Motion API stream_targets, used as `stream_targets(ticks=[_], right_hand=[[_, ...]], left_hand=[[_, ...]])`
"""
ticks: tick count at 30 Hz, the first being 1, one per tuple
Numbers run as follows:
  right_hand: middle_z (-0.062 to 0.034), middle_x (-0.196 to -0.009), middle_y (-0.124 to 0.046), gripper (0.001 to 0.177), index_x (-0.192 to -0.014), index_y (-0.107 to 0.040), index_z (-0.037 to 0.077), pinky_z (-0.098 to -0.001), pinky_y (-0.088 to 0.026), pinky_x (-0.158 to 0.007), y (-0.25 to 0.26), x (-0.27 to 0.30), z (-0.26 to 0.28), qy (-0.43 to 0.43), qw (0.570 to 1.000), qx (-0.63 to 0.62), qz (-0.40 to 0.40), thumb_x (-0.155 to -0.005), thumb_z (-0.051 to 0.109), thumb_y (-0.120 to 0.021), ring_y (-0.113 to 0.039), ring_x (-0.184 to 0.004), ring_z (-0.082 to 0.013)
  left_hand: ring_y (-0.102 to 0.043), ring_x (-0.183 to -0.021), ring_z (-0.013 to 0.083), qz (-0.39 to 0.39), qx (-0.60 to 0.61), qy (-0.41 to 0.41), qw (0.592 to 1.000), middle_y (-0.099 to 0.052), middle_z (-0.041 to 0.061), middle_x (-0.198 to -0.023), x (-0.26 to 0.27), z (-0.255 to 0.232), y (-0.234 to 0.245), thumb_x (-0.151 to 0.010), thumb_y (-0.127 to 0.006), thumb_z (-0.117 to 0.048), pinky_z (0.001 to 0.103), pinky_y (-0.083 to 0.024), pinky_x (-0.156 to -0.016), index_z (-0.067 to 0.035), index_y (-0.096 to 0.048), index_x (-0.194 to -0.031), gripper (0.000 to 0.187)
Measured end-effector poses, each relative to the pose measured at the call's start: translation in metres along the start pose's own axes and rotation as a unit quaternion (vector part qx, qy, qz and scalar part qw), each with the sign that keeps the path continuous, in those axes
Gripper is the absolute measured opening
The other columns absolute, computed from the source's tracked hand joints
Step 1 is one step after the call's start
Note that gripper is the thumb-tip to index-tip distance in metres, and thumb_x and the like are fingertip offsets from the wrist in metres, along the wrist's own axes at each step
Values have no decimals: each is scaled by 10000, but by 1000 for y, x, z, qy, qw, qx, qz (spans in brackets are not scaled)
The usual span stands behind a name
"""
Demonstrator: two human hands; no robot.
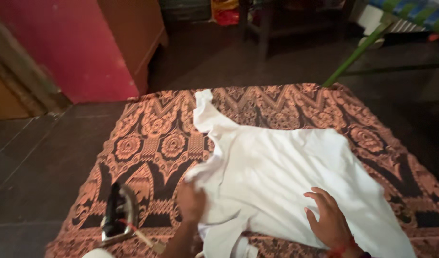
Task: The person irons a white shirt laid out on a patterned cloth on the floor. They smooth the fabric with their hands, use a handheld iron to press the shirt, and fold the sleeves.
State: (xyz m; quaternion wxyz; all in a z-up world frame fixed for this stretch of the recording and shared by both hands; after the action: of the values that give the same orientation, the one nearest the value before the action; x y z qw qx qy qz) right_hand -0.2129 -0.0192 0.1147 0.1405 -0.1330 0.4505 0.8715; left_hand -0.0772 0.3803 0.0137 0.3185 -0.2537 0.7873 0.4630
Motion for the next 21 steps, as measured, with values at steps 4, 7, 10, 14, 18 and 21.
stream_targets(ticks=[4,7,10,14,18,21], right_hand=[[-135,-1266,-641,414,-1164,-637,121,-425,-504,-986,26,-39,-30,51,996,32,-63,-762,91,-733,-597,-1189,-345],[-132,-1193,-678,404,-1169,-637,119,-411,-528,-970,30,-82,-80,1,998,38,-48,-777,60,-713,-642,-1101,-323],[-145,-1138,-693,379,-1165,-647,125,-425,-524,-977,18,-132,-139,-21,994,91,-47,-799,65,-724,-653,-1072,-332],[-176,-1145,-690,416,-1194,-633,97,-453,-512,-1008,-12,-191,-211,14,991,127,-40,-788,55,-715,-645,-1135,-366],[-193,-1227,-691,422,-1207,-632,106,-489,-533,-916,-18,-239,-228,2,983,181,-26,-787,74,-663,-653,-1120,-400],[-174,-1169,-742,459,-1394,-580,209,-488,-570,-969,-21,-263,-236,-163,945,259,114,-937,219,-620,-712,-1103,-385]], left_hand=[[-598,-1148,415,112,-135,328,928,-601,219,-1274,-27,43,28,-730,-794,-280,526,-489,-952,-82,-686,-1158,484],[-602,-1209,409,30,-144,209,967,-639,164,-1277,-72,37,41,-774,-737,-205,550,-459,-975,-83,-670,-1141,392],[-644,-1146,381,81,-74,183,977,-696,149,-1185,-105,47,-4,-823,-698,-188,519,-488,-965,-89,-678,-1165,357],[-669,-1045,404,118,7,137,984,-726,187,-1063,-132,82,-111,-853,-704,-287,488,-522,-922,-67,-711,-1082,317],[-704,-1087,397,233,-12,191,953,-752,212,-1108,-167,110,-230,-932,-698,-434,470,-550,-959,-50,-730,-1143,439],[-672,-1127,404,218,57,174,959,-729,226,-1167,-194,104,-274,-838,-787,-448,470,-514,-994,17,-510,-1399,779]])
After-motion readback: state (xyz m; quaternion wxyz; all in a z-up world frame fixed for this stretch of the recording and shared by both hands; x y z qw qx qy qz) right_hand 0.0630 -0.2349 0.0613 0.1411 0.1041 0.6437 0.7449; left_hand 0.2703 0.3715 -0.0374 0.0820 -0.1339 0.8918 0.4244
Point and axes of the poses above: each hand's wrist, its own x-axis away from the middle knuckle, its own y-axis out of the back of the hand, z = x × y, the point moved 5 cm from there along -x, towards the middle knuckle
